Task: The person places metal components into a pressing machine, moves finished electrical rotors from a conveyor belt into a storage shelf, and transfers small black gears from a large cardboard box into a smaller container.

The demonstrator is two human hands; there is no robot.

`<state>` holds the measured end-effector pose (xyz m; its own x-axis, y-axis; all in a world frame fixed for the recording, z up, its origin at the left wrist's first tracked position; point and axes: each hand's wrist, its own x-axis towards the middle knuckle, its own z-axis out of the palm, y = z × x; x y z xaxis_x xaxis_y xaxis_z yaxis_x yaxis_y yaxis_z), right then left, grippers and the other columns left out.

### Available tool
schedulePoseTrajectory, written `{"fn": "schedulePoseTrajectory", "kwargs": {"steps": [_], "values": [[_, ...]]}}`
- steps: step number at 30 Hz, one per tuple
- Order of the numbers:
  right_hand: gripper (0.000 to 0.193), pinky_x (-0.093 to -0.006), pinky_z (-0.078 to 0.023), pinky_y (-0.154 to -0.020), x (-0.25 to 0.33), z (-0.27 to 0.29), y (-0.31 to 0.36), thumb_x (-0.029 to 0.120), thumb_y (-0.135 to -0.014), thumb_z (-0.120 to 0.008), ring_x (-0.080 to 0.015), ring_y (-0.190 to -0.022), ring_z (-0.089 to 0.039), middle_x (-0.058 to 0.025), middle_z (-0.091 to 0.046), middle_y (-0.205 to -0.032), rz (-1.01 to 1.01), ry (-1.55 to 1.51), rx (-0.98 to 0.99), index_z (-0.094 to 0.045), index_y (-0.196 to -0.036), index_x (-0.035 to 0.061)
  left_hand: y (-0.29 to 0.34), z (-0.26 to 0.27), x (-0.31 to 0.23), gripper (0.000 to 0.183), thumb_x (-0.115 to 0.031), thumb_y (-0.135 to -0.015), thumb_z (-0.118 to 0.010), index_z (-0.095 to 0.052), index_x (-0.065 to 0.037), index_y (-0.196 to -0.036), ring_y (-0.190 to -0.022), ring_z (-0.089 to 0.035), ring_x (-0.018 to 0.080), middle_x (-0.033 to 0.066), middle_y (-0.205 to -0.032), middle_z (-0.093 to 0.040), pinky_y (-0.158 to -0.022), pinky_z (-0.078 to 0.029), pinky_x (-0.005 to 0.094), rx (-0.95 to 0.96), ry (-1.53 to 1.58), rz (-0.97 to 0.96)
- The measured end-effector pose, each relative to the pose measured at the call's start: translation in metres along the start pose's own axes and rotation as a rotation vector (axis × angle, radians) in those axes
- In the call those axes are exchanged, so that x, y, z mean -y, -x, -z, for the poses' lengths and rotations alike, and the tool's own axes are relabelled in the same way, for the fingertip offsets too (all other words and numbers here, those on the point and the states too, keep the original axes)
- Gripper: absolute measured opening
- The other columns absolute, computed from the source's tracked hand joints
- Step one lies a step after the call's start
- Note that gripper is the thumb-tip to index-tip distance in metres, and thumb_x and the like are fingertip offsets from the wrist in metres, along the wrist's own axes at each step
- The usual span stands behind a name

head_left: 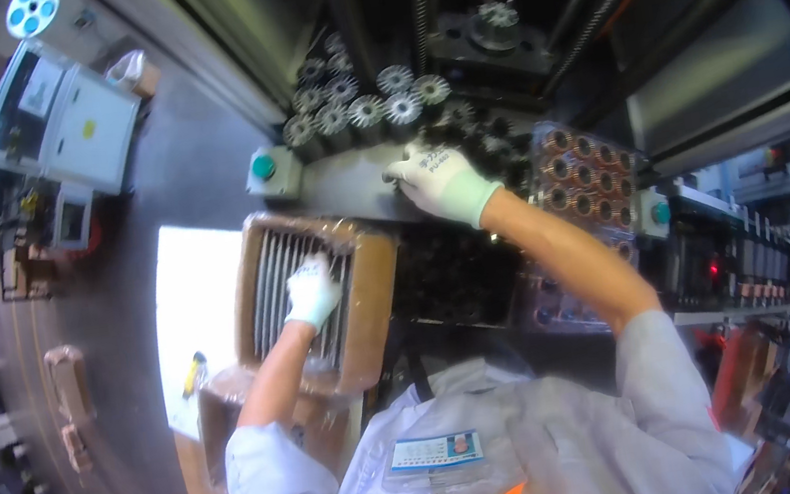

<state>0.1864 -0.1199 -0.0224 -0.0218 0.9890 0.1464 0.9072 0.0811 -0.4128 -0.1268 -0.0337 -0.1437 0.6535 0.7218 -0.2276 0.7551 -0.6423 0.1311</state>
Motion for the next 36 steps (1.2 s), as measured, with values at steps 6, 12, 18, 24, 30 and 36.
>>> {"fn": "schedulePoseTrajectory", "kwargs": {"steps": [6, 12, 18, 24, 30, 36], "values": [[0.025, -0.036, -0.053, -0.087, -0.047, 0.092, 0.032, 0.018, -0.089, -0.066, -0.0247, -0.095, -0.067, -0.0106, -0.068, -0.108, -0.227, -0.435, -0.386, -0.072, -0.112, 0.0078, 0.036, 0.024, 0.056, 0.05, -0.015, -0.08, -0.068, -0.055, 0.002, -0.125, -0.09, -0.062, 0.0207, 0.0103, -0.1, -0.068, -0.084, -0.052, 0.0358, 0.119, 0.756, 0.187], [0.031, -0.0251, -0.053, -0.073, -0.107, 0.158, -0.011, 0.006, -0.092, -0.061, -0.009, -0.08, -0.064, -0.0054, -0.072, -0.095, -0.479, -0.67, -0.746, -0.068, -0.122, 0.0009, 0.086, 0.024, 0.081, 0.023, -0.018, -0.097, -0.067, -0.064, -0.003, -0.114, -0.081, -0.057, 0.0088, -0.0008, -0.091, -0.064, -0.077, -0.05, 0.0259, 0.389, 1.052, 0.204], [0.034, -0.0321, -0.055, -0.083, -0.164, 0.167, -0.037, 0.007, -0.085, -0.06, -0.0196, -0.089, -0.071, -0.0126, -0.076, -0.102, -0.572, -0.475, -0.679, -0.073, -0.116, 0.0034, 0.085, 0.068, 0.046, 0.027, -0.023, -0.102, -0.06, -0.059, -0.008, -0.124, -0.055, -0.042, 0.0044, -0.0066, -0.072, -0.046, -0.051, -0.041, 0.0224, 0.125, 1.248, 0.273], [0.046, -0.0453, -0.054, -0.091, -0.141, 0.176, -0.037, 0.015, -0.095, -0.054, -0.0404, -0.097, -0.065, -0.0212, -0.057, -0.119, -0.472, 0.164, -0.538, -0.054, -0.141, 0.0195, 0.041, 0.131, -0.02, 0.031, -0.006, -0.093, -0.068, -0.061, -0.002, -0.123, -0.061, -0.041, -0.0003, -0.0088, -0.076, -0.05, -0.052, -0.032, 0.0187, -0.126, 1.29, 0.195], [0.051, -0.0438, -0.054, -0.09, -0.14, 0.166, -0.003, 0.002, -0.089, -0.045, -0.0374, -0.101, -0.066, -0.0256, -0.06, -0.118, -0.402, 0.274, -0.405, -0.057, -0.138, 0.0144, -0.073, 0.173, -0.149, 0.037, -0.016, -0.097, -0.066, -0.062, 0.002, -0.129, -0.075, -0.058, 0.005, 0.0061, -0.097, -0.069, -0.065, -0.048, 0.0214, -0.131, 1.172, -0.123], [0.045, -0.0462, -0.053, -0.088, -0.075, 0.181, 0.074, 0.013, -0.095, -0.054, -0.0395, -0.099, -0.064, -0.0163, -0.058, -0.118, -0.349, 0.01, -0.564, -0.054, -0.14, 0.0162, -0.163, 0.256, -0.292, 0.028, -0.016, -0.096, -0.066, -0.065, 0.001, -0.118, -0.057, -0.049, 0.0039, -0.0029, -0.073, -0.058, -0.051, -0.041, 0.0215, -0.231, 1.31, -0.473]]}}
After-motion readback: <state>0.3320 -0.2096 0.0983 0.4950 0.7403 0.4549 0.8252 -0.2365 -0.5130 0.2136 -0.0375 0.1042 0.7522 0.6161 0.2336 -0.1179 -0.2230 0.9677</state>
